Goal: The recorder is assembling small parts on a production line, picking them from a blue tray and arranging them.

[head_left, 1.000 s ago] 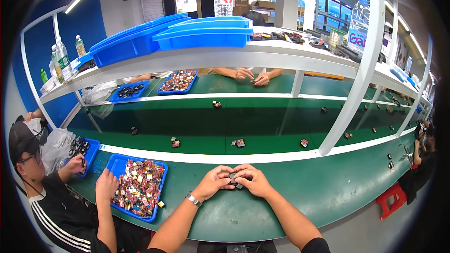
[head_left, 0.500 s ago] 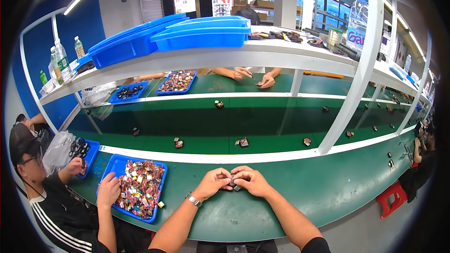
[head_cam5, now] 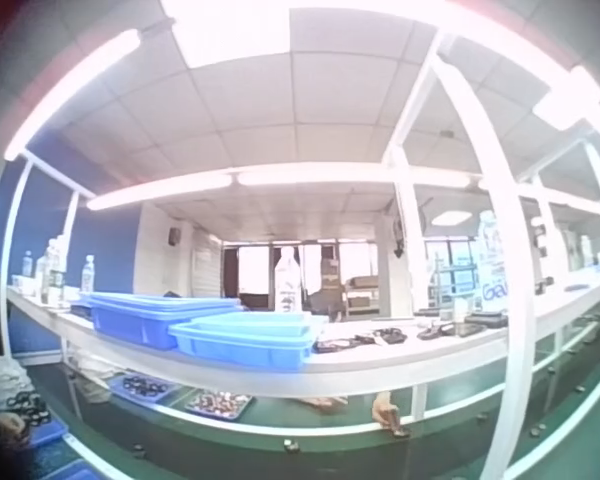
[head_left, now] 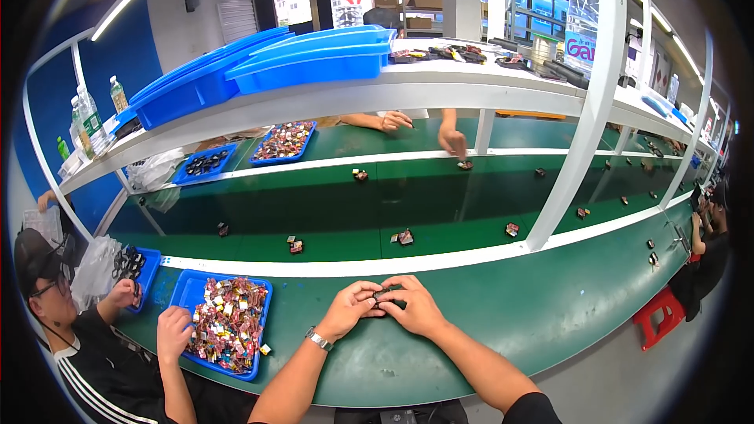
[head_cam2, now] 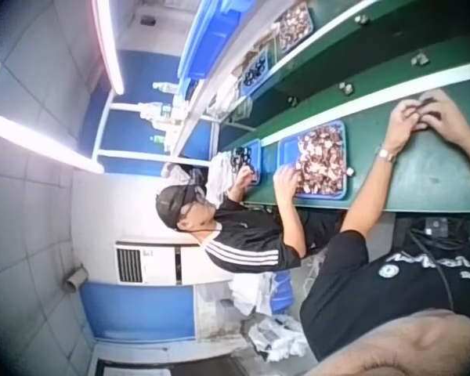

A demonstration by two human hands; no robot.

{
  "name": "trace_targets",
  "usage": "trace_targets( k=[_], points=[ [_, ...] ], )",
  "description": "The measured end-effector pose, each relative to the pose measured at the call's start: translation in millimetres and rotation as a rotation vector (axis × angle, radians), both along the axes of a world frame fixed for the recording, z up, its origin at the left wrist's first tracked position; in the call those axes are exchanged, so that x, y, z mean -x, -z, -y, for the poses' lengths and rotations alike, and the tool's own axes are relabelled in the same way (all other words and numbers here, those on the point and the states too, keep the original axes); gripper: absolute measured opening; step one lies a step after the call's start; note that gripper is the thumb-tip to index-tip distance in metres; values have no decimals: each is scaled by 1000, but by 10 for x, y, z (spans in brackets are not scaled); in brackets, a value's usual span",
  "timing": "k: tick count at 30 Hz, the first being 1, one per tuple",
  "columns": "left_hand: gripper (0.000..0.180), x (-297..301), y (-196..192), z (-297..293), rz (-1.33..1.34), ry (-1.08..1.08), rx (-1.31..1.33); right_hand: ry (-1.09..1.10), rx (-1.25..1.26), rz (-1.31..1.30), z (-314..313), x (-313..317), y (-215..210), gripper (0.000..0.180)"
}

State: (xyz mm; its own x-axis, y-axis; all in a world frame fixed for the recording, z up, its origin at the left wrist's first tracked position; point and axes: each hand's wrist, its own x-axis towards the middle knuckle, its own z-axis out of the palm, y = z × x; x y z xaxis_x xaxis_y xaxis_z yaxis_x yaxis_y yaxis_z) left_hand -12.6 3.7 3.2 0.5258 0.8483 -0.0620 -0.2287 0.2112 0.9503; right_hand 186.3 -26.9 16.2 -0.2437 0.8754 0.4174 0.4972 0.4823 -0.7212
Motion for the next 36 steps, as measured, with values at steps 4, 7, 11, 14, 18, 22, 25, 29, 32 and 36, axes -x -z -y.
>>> trace_targets(
  k=[4,7,11,14,18,22,25,29,32,36],
  points=[
    [27,18,43,-24,9,39,-6,-36,-28,0,-5,-14,3,16],
    [27,14,32,-11,28,20,2,-20,-19,-5,9,-8,-14,16],
    [26,25,60,-18,24,28,-28,-44,-21,-6,12,-10,-25,18],
    [26,26,66,-12,40,25,-32,-41,-13,-11,29,-6,-53,19],
    [25,10,56,-9,57,9,-48,-21,-30,-37,40,17,-45,20],
    [24,-14,60,14,93,-13,-70,-39,-94,-59,14,47,-11,21],
    [24,1,61,1,63,-45,-63,-47,-76,-77,27,67,-19,21],
    [24,31,109,-11,95,-38,-62,8,-95,-44,43,89,-36,20],
    [24,12,89,-7,81,-33,-70,1,-88,-54,19,72,12,20],
    [24,-66,53,34,80,-57,-101,-5,-142,-87,4,51,-15,20]
  ],
)
